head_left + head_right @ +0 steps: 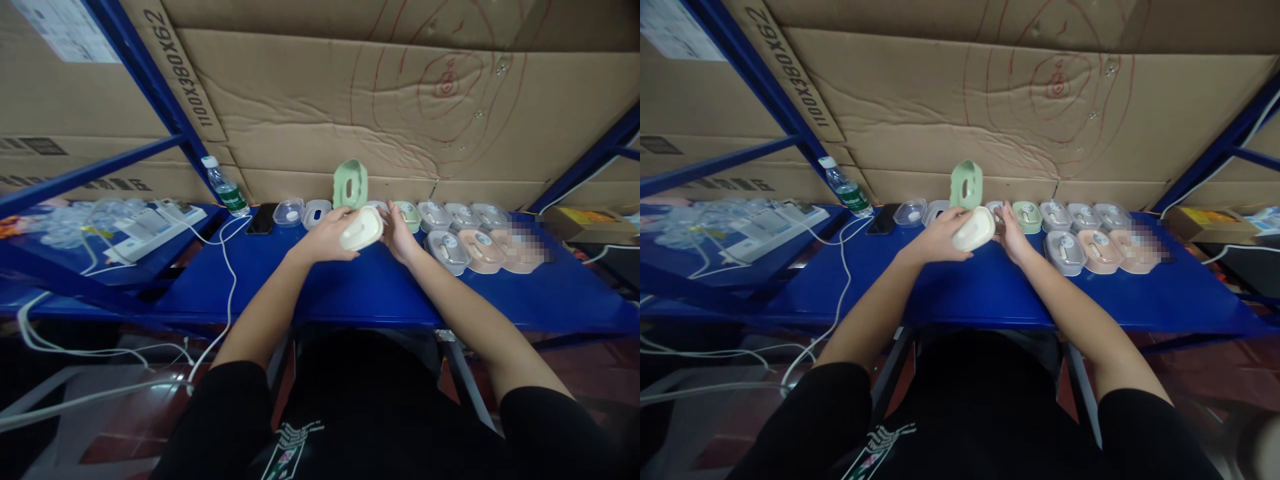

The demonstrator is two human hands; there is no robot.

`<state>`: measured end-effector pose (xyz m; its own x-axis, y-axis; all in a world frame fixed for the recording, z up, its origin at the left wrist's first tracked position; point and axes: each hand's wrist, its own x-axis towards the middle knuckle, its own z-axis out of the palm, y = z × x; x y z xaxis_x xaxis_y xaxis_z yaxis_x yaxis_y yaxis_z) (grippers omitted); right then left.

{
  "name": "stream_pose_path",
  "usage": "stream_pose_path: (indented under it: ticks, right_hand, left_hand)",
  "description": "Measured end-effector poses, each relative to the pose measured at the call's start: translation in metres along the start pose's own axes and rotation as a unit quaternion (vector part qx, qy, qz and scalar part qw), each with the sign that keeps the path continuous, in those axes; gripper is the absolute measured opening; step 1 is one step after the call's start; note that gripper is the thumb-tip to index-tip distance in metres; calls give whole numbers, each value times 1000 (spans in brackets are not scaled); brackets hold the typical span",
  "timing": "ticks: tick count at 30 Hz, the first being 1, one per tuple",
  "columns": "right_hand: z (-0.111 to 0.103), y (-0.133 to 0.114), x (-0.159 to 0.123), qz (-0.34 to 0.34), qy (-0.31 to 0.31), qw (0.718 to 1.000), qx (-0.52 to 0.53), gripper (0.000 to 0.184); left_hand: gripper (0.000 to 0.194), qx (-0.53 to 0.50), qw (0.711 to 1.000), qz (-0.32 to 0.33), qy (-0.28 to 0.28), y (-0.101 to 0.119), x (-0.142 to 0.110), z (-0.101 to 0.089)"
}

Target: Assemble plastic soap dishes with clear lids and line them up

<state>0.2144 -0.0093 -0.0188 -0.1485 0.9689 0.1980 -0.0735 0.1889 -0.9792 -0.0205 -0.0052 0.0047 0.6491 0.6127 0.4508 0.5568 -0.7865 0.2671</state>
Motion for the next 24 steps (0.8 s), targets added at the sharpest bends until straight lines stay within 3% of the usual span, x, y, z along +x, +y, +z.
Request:
stream_pose_path:
  ticks: [5, 9, 15, 21, 24]
  right_hand:
    - [-4, 7, 3, 31, 57, 997, 38, 83]
    - [-3, 7, 2, 32, 65, 997, 18, 79]
    - [-2, 10, 4, 30, 61, 998, -6, 77]
    - [-5, 13, 6, -13, 75, 997, -26, 87]
    - [-6, 11, 2, -85, 98, 988, -78, 84]
  left_hand:
    - [103, 58, 990, -120, -41, -50, -13, -19]
    - [97, 71, 981, -147, -104, -67, -18, -19]
    - [97, 63, 975, -163, -135, -66, -17, -15]
    - [87, 37, 985, -142, -94, -55, -19, -27]
    - [91, 0, 990, -139, -41, -41, -14, -26]
